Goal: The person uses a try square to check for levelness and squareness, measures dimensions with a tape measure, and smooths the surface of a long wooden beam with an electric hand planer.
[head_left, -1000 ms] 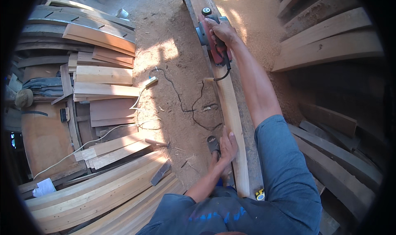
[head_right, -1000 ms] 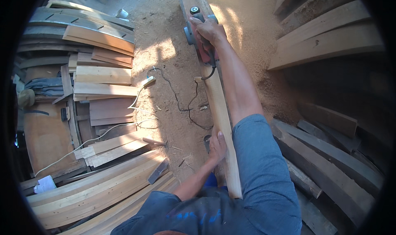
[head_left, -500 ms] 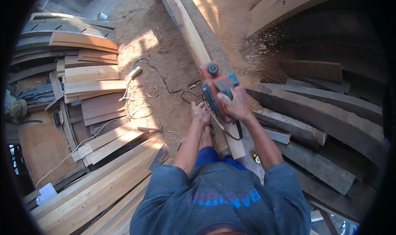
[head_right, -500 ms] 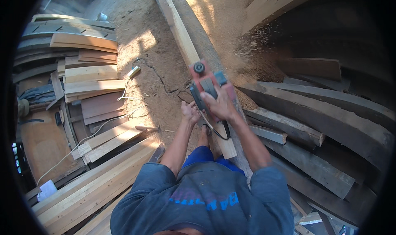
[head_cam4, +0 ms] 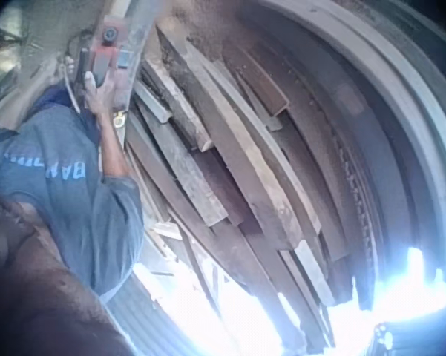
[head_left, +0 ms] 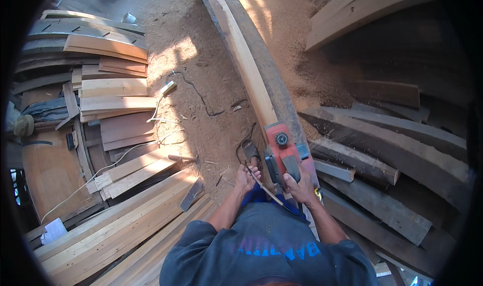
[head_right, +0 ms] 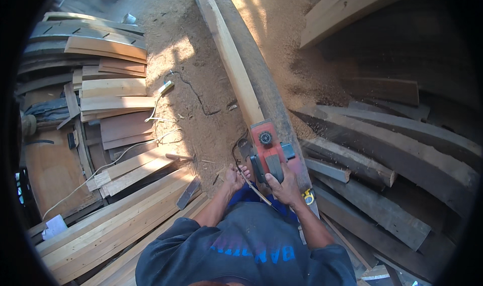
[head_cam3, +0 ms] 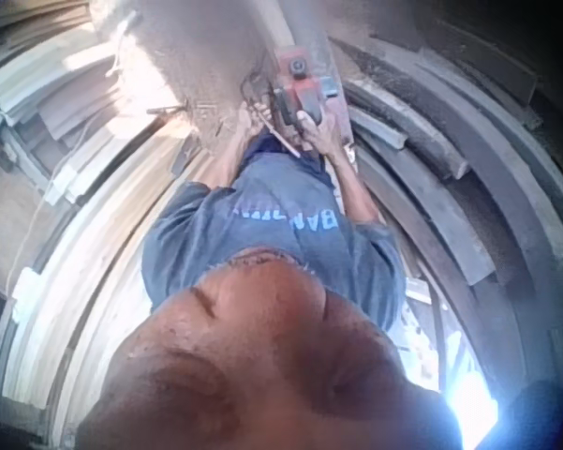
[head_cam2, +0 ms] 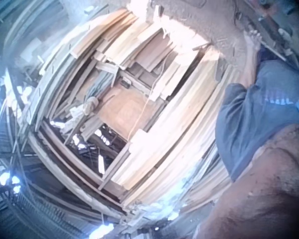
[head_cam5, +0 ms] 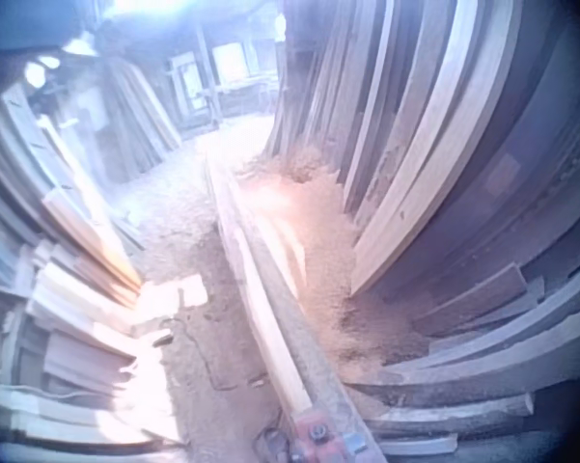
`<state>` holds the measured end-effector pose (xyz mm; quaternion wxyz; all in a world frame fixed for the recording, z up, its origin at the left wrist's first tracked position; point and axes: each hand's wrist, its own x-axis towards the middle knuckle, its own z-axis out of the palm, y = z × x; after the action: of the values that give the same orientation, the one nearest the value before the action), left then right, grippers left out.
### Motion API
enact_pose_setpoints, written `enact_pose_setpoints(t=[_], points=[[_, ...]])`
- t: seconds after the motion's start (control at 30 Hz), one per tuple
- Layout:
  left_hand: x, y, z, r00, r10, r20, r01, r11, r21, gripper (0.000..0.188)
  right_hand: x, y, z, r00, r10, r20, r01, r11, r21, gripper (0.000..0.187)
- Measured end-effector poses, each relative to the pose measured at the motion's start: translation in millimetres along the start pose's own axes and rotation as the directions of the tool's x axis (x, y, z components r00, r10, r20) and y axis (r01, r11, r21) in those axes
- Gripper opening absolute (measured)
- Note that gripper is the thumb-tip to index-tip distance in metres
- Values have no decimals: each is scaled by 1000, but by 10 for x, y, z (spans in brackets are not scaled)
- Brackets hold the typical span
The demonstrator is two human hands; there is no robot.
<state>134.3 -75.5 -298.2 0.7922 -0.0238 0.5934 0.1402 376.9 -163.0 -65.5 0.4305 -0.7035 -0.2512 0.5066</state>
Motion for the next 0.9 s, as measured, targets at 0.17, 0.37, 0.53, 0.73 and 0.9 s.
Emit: enact_pose_setpoints(t=[0.17,0.37,0.53,0.73,0.9], points=[[215,781,913,924,381,40,-377,922,-86,55,1478,-742,217,981,-185,-67,181,982,-52,49],[206,1699,2269,886,441,142,-428,897,-112,88,3220,-1828,408,882,-446,-153,437,895,-86,39],[79,1744,2811,619,764,181,-712,450,539,74,4449,-2857,459,971,-219,-97,212,974,-79,48],[-24,1793,2917,576,791,205,-520,162,839,65,6143,-3672,527,964,-247,-94,244,969,-41,54],[-39,1771,2896,532,811,243,-536,101,838,69,6932,-4088,601,959,-276,-68,269,959,-91,55]])
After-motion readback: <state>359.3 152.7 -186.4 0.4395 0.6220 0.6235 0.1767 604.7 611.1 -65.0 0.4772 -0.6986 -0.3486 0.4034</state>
